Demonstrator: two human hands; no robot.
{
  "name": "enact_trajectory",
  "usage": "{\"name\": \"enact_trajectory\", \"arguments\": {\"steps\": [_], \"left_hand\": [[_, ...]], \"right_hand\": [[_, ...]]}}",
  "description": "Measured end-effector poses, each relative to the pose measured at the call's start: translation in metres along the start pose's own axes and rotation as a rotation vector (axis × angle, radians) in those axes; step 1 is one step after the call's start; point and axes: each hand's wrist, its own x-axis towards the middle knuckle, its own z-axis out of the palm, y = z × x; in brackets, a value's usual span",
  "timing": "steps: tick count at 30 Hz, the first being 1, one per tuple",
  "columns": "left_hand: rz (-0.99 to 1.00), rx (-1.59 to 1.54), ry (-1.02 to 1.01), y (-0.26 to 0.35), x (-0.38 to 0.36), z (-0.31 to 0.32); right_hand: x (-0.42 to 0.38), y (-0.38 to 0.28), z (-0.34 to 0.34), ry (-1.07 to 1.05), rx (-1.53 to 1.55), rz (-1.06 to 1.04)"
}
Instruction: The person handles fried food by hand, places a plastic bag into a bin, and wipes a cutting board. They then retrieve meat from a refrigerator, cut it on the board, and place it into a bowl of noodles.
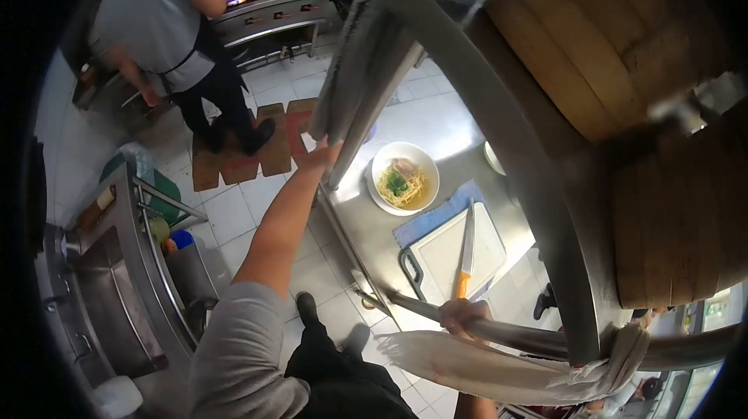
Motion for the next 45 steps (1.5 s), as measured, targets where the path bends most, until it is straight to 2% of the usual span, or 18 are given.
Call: {"name": "enact_trajectory", "arguments": {"steps": [1, 8, 11, 12, 13, 14, 16, 17, 19, 20, 22, 23, 26, 29, 34, 40, 44, 45], "left_hand": [[-0.061, -0.034, -0.051, -0.010, 0.004, 0.007], [0.426, 0.608, 0.090, -0.057, -0.042, -0.004], [0.517, 0.567, 0.102, -0.056, -0.087, -0.009], [0.505, 0.351, 0.194, -0.064, -0.100, -0.002], [0.490, 0.134, 0.278, -0.071, -0.110, 0.006], [0.435, 0.135, 0.264, -0.079, -0.119, 0.008], [0.346, 0.278, 0.146, -0.111, -0.148, 0.020], [0.321, 0.416, 0.050, -0.134, -0.168, 0.037], [-0.354, -0.190, -0.208, -0.126, -0.231, 0.076], [-0.079, -0.048, -0.189, -0.142, -0.263, 0.098], [-0.262, -0.171, -0.323, -0.094, -0.341, 0.130], [-0.288, -0.218, -0.400, -0.087, -0.371, 0.148], [-0.211, -0.459, -0.605, -0.029, -0.446, 0.190], [-0.085, -0.396, -0.721, 0.034, -0.471, 0.224], [0.288, -0.265, -0.497, 0.123, -0.434, 0.278], [0.510, -0.295, -0.249, 0.191, -0.356, 0.329], [0.549, -0.196, -0.224, 0.198, -0.279, 0.359], [0.538, -0.186, -0.247, 0.206, -0.262, 0.366]], "right_hand": [[-0.001, 0.002, 0.001, 0.009, -0.019, -0.004], [0.000, 0.009, -0.007, -0.066, 0.107, 0.036], [0.001, 0.017, -0.005, -0.049, 0.077, -0.050], [-0.004, 0.028, -0.014, -0.047, 0.145, -0.008], [-0.005, 0.038, -0.025, -0.094, 0.048, 0.014], [-0.002, 0.042, -0.017, -0.072, 0.507, 0.061], [-0.003, 0.047, -0.021, -0.146, 0.424, 0.056], [-0.005, 0.050, -0.025, -0.199, 0.339, 0.047], [-0.017, 0.052, -0.033, -0.285, 0.090, -0.003], [-0.026, 0.049, -0.037, -0.290, -0.099, -0.073], [-0.062, 0.027, -0.035, -0.085, -0.750, -0.319], [-0.088, 0.025, -0.044, -0.026, -0.759, -0.314], [-0.181, 0.038, -0.075, -0.078, -0.638, 0.117], [-0.301, 0.076, -0.140, -0.122, -0.678, 0.546], [-0.467, 0.088, -0.219, 0.059, -0.946, 1.003], [-0.598, 0.144, -0.248, 0.478, -0.697, 1.203], [-0.632, 0.161, -0.176, 1.226, -0.194, 1.191], [-0.647, 0.171, -0.155, 1.071, -0.478, 1.207]]}}
